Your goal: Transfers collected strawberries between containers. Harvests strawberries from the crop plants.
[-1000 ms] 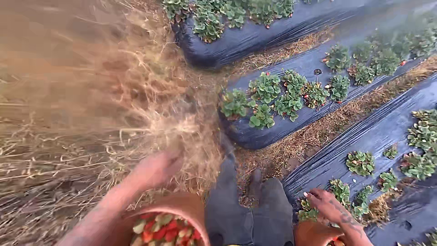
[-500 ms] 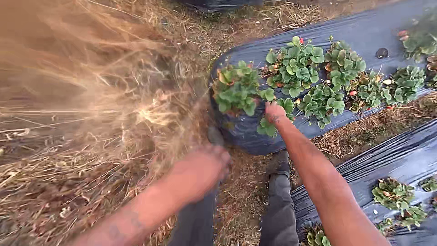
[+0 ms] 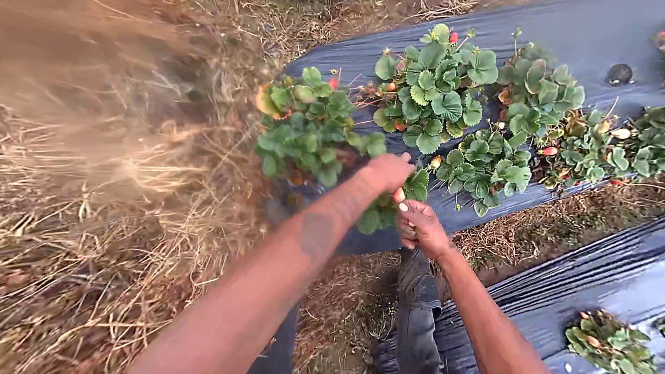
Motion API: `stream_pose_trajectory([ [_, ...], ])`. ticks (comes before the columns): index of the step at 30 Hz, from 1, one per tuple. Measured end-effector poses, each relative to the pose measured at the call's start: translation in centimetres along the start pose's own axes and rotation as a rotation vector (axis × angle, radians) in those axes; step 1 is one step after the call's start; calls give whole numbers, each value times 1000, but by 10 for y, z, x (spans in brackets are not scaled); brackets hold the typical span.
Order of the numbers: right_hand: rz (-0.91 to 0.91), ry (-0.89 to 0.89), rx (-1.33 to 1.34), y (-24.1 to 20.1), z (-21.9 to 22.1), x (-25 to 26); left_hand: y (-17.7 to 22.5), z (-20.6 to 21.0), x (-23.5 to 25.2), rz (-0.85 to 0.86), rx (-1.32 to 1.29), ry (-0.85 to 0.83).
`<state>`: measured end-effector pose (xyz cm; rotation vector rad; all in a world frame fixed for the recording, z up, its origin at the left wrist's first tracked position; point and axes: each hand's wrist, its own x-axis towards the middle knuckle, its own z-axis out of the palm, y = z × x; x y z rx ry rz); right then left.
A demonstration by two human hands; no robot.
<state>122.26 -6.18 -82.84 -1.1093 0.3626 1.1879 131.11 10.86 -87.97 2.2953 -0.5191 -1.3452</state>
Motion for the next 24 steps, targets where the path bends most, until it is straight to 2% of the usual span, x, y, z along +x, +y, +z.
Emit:
stream_pose_trajectory([
  [1,-88,-65,5,-10,8,-6,6,-4,-5,49,-29,-37],
  [3,-259,-92,-107,-25,21,-19,10,0,-26,134,-209,17],
  [5,-307,110,-319,-35,29,-25,12,19,-51,152,-469,180],
  [7,-259,351,-538,-53,32,-19,26,37,-73,38,-644,347],
  [9,-233,425,-745,-88,29,8,34,58,-79,-40,-738,502],
  [11,-285,443,-982,-130,30,61,39,77,-77,-96,-845,565],
  [13,-252,439,-1296,-168,33,124,45,89,-77,-170,-1227,516],
  [15,-89,392,-1643,-189,34,179,44,90,-93,-180,-1659,358],
  [16,13,347,-1785,-194,32,200,39,87,-110,-76,-1808,253],
  [17,95,308,-1883,-195,29,216,34,83,-132,100,-1876,157],
  [18,153,288,-1936,-192,26,224,30,77,-156,268,-1844,108],
  [19,191,269,-1935,-188,22,227,23,66,-177,359,-1736,124],
  [20,203,246,-1873,-183,15,225,13,53,-192,348,-1577,227],
  [22,172,286,-1569,-173,0,205,-20,15,-197,178,-1254,521],
  [24,156,383,-1239,-162,-9,166,-66,-34,-165,-31,-899,751],
])
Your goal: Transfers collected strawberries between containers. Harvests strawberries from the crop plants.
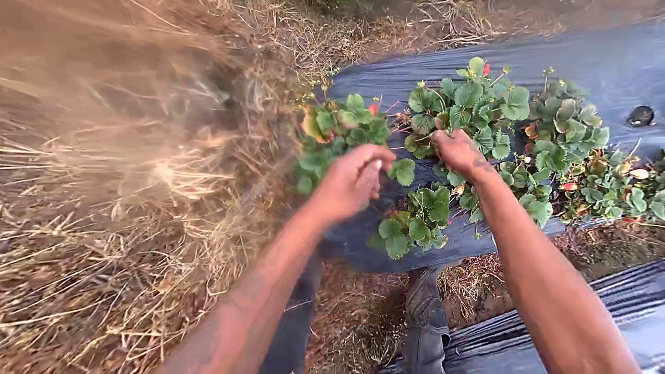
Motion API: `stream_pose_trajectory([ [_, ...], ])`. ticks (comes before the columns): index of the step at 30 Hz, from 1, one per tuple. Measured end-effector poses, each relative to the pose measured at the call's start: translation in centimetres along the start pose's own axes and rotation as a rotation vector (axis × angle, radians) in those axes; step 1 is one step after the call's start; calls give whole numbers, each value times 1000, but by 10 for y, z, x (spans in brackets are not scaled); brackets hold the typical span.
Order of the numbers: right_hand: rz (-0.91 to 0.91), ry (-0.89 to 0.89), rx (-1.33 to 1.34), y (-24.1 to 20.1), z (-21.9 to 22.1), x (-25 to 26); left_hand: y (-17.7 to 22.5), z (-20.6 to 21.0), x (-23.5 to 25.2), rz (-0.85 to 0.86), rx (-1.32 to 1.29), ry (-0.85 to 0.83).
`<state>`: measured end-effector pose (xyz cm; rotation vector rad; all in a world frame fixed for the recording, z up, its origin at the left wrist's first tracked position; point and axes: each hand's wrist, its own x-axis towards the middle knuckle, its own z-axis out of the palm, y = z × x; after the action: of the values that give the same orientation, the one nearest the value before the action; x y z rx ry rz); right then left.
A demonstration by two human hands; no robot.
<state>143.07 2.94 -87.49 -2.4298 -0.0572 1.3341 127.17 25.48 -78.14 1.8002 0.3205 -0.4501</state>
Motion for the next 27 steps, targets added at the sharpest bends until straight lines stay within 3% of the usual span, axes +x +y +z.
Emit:
stream_pose_trajectory([
  [2,39,-45,215,8,-4,-39,-14,-20,82,-78,351,75],
  [4,-48,-84,357,-9,-5,-74,-36,-25,148,-253,545,-13],
  [6,-231,23,209,-37,-7,-75,-47,-18,181,-344,641,-144],
  [9,-317,119,-211,-73,-8,-13,-47,1,167,-299,706,-139],
  [12,-77,50,-452,-89,17,58,-56,3,129,-304,712,-119],
  [14,14,-35,-480,-92,33,79,-51,-7,111,-276,550,-125],
  [16,-53,-98,-370,-88,44,69,-50,-16,83,-271,158,-208],
  [18,-152,-225,-27,-71,55,22,-55,-21,32,-347,-313,-355],
  [20,-111,-472,490,-42,72,-58,-64,-14,-30,-420,-650,-509],
  [22,-35,-553,904,-12,98,-133,-68,11,-84,-574,-783,-395],
  [24,-104,-219,1012,-3,125,-191,-69,45,-121,-785,-927,-171],
  [26,-363,127,700,-5,151,-222,-60,72,-137,-883,-1167,-64],
  [27,-482,196,509,-9,158,-229,-51,82,-134,-879,-1251,1],
])
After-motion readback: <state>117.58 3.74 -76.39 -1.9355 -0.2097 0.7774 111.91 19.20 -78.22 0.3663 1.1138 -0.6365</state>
